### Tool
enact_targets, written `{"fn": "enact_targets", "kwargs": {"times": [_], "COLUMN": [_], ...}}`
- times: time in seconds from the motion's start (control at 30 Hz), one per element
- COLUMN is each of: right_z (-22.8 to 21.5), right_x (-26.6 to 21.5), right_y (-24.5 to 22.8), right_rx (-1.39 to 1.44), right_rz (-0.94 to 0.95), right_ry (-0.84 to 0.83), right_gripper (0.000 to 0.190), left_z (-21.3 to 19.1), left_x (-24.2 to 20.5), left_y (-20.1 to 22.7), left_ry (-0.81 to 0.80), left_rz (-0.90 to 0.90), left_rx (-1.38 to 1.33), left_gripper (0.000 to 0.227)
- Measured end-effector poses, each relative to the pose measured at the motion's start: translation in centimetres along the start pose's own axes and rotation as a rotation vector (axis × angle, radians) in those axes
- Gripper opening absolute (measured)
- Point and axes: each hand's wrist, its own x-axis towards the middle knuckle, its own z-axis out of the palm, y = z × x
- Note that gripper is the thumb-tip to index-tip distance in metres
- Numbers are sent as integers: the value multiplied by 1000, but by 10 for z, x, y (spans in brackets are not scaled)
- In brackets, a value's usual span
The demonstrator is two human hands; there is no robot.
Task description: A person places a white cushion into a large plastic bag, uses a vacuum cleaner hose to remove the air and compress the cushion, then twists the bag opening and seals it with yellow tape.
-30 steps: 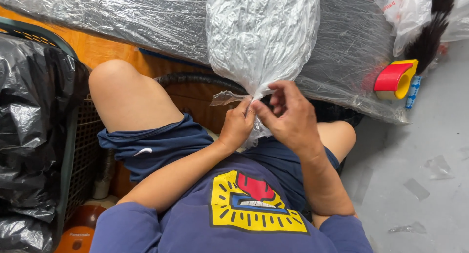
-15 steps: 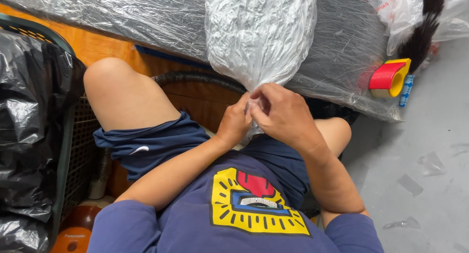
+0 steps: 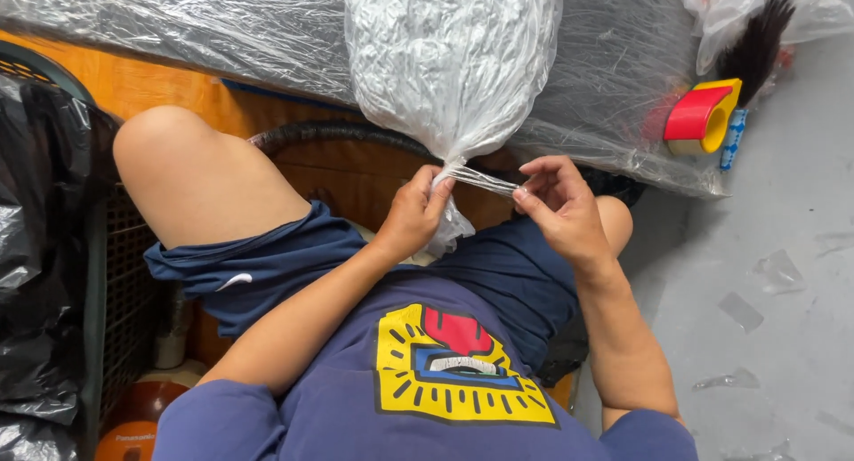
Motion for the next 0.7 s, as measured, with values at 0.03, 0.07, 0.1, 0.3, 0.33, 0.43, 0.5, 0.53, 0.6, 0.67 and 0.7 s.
{"fn": "enact_targets", "kwargs": {"times": [0.03, 0.07, 0.1, 0.3, 0.33, 0.43, 0.5, 0.53, 0.6, 0.67, 0.7], "right_z": [-4, 3, 9, 25, 23, 19, 19, 19, 20, 23, 25], "right_x": [0, 3, 4, 11, 13, 0, -3, -5, -6, -6, -5], "right_y": [18, 44, 70, 128, 134, 113, 107, 105, 104, 107, 110], "right_rx": [76, 79, 157, 462, 578, 591, 596, 602, 613, 624, 616], "right_rz": [2, 6, 49, 175, 181, 188, 171, 154, 143, 130, 102], "right_ry": [17, 26, 35, 60, 39, 24, 38, 51, 70, 84, 95], "right_gripper": [33, 33, 30, 13, 13, 14, 14, 15, 15, 16, 15], "left_z": [0, 0, 3, -13, -17, -14, -11, -9, -6, -3, 0], "left_x": [1, 4, 6, 16, 18, 20, 19, 19, 21, 23, 24], "left_y": [0, -5, -11, -19, -19, -1, 10, 16, 24, 23, 19], "left_ry": [10, 1, -15, -156, -169, -129, -104, -80, -61, -36, -20], "left_rz": [-26, -27, -40, -119, -148, -203, -242, -281, -318, -354, -366], "left_rx": [-42, -40, -55, -137, -156, -129, -167, -206, -174, -143, -135], "left_gripper": [23, 23, 22, 21, 21, 39, 41, 42, 43, 44, 47]}}
